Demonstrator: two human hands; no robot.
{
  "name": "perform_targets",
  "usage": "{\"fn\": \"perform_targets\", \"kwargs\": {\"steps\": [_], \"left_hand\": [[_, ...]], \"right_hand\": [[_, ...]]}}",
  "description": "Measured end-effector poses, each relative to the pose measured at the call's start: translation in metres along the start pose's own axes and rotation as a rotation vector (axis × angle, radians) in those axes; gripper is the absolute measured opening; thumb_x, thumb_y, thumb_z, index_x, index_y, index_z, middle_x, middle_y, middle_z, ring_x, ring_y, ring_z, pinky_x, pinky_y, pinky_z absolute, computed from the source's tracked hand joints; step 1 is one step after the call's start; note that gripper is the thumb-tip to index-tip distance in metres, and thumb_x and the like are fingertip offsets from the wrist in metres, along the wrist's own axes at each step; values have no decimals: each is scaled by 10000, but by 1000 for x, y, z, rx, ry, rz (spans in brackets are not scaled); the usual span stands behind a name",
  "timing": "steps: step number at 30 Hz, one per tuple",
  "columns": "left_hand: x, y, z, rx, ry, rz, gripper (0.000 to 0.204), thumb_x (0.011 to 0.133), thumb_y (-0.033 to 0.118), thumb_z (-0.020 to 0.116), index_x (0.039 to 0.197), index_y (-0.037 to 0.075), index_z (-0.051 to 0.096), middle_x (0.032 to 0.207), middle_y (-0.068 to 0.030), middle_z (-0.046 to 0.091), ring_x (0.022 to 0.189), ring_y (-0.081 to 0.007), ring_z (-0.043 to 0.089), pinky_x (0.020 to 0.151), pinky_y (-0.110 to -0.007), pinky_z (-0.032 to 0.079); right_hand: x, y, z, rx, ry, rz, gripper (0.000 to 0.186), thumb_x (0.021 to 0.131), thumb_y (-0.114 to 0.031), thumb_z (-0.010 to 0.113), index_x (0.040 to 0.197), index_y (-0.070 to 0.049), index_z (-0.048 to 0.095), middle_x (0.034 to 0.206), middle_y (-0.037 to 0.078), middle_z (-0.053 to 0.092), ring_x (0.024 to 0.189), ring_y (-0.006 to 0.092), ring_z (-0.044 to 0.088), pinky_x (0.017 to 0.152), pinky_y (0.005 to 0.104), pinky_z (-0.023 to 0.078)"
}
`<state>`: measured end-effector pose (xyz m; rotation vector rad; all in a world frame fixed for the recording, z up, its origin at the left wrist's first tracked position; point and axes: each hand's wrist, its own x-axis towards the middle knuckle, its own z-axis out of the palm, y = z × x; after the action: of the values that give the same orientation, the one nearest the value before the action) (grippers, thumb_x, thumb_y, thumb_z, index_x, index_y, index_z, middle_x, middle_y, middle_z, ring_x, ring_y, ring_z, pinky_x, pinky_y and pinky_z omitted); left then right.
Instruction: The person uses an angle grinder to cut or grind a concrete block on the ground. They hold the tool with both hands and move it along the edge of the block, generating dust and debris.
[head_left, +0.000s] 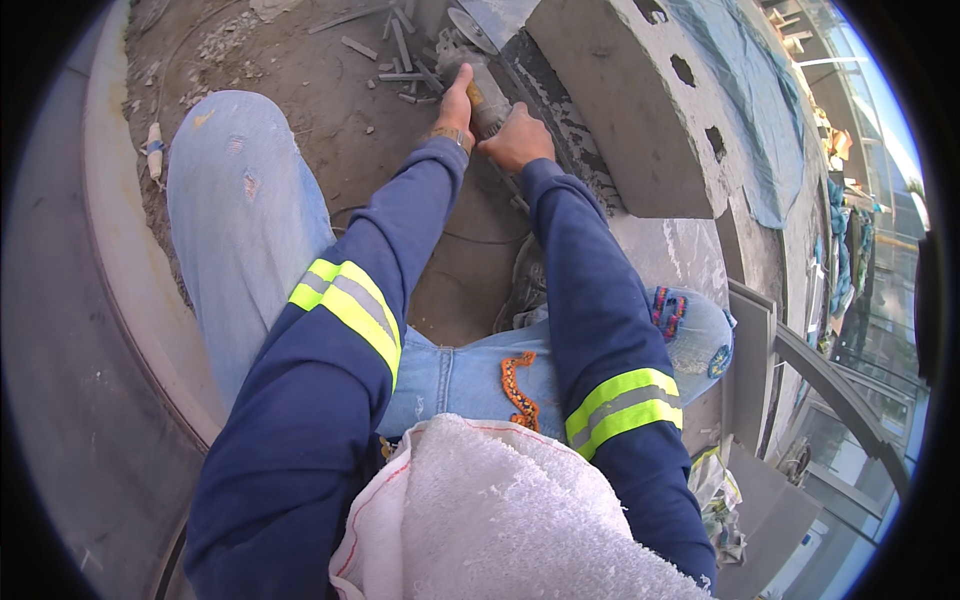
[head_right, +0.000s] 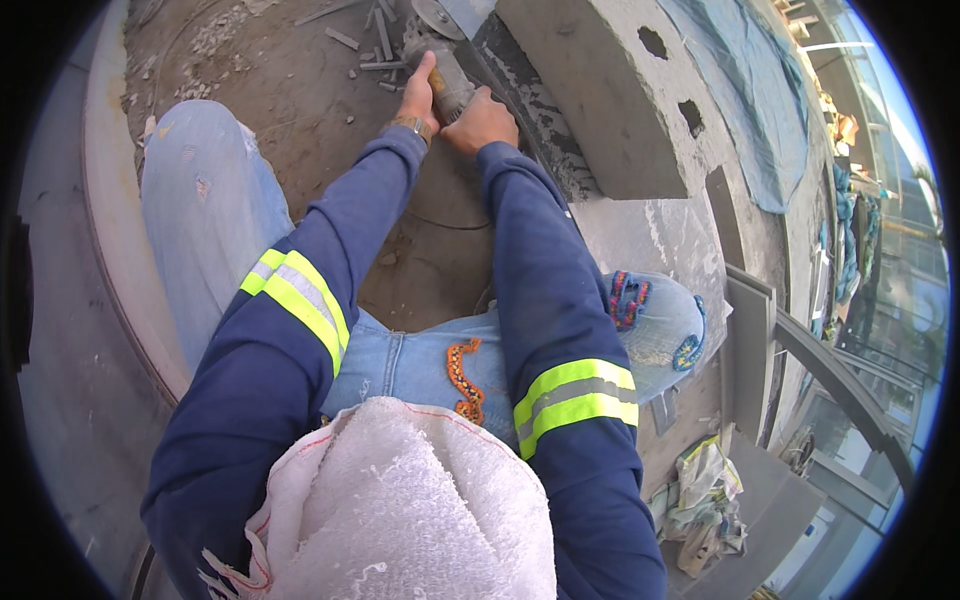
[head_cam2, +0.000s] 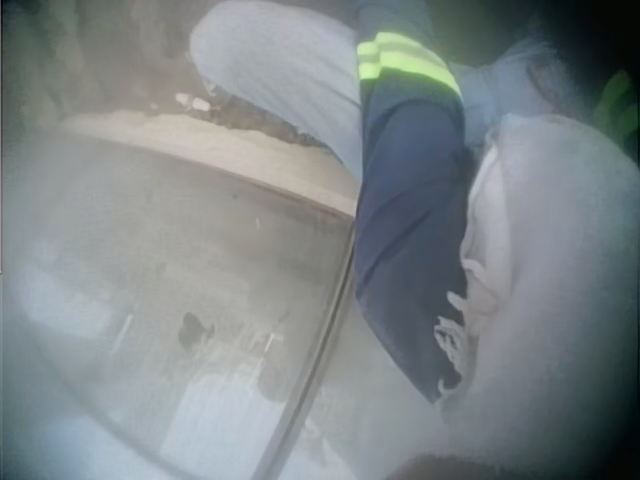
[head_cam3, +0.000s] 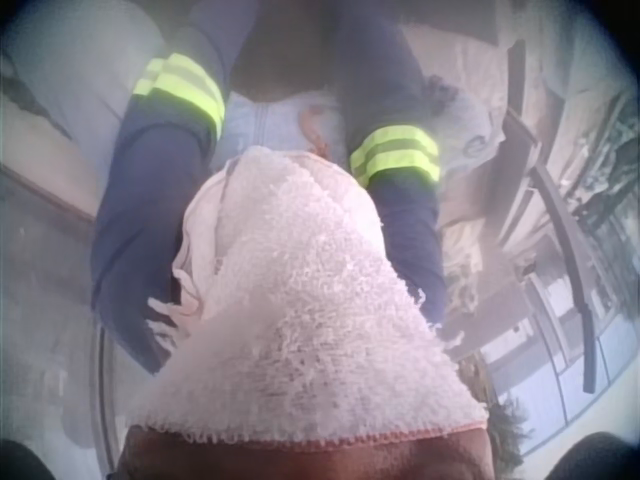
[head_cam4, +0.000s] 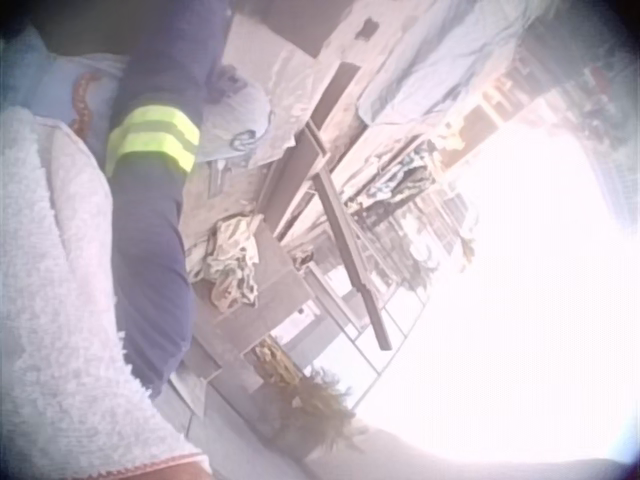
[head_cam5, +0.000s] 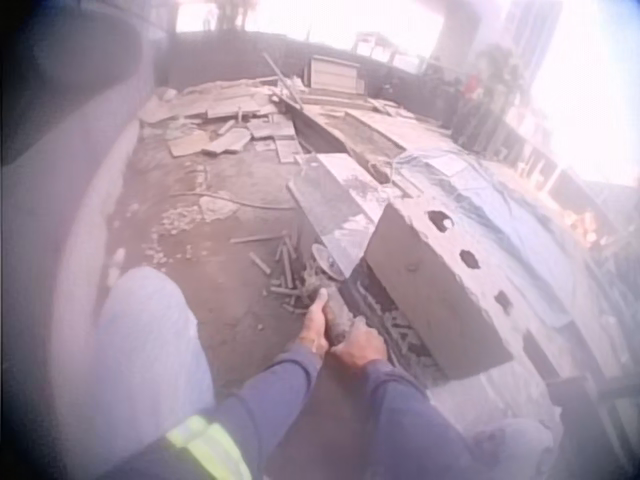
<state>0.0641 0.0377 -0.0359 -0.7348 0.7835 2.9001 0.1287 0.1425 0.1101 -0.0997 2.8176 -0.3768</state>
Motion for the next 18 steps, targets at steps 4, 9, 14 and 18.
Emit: {"fn": "perform_targets", "kwargs": {"steps": [4,9,14,18], "left_hand": [[-12,1,0,-13,-12,31,533,1013,551,559,1179,49,632,1066,-178,716,965,-376,702,917,-528,559],[-33,-3,8,-38,-57,-47,743,982,572,614,1446,0,515,1401,-124,576,1254,-251,565,1085,-392,436],[-35,-2,5,-22,-65,-15,742,979,576,616,1441,4,521,1395,-125,582,1247,-255,569,1090,-394,431],[-37,-5,7,-22,-58,-22,747,978,583,613,1440,4,523,1397,-127,585,1256,-262,563,1103,-392,420]], "right_hand": [[-6,2,2,2,-8,-6,792,687,-364,862,1264,67,534,1162,312,694,1118,428,685,973,468,547],[-14,10,0,0,-5,2,782,693,-359,859,1261,70,534,1164,322,690,1122,442,680,980,476,545],[-20,9,-2,9,-4,-19,767,691,-354,861,1244,67,537,1166,328,686,1129,450,674,985,480,543],[-21,11,-2,12,-9,-18,755,690,-349,857,1233,69,538,1169,332,683,1126,451,674,981,482,543]]}}
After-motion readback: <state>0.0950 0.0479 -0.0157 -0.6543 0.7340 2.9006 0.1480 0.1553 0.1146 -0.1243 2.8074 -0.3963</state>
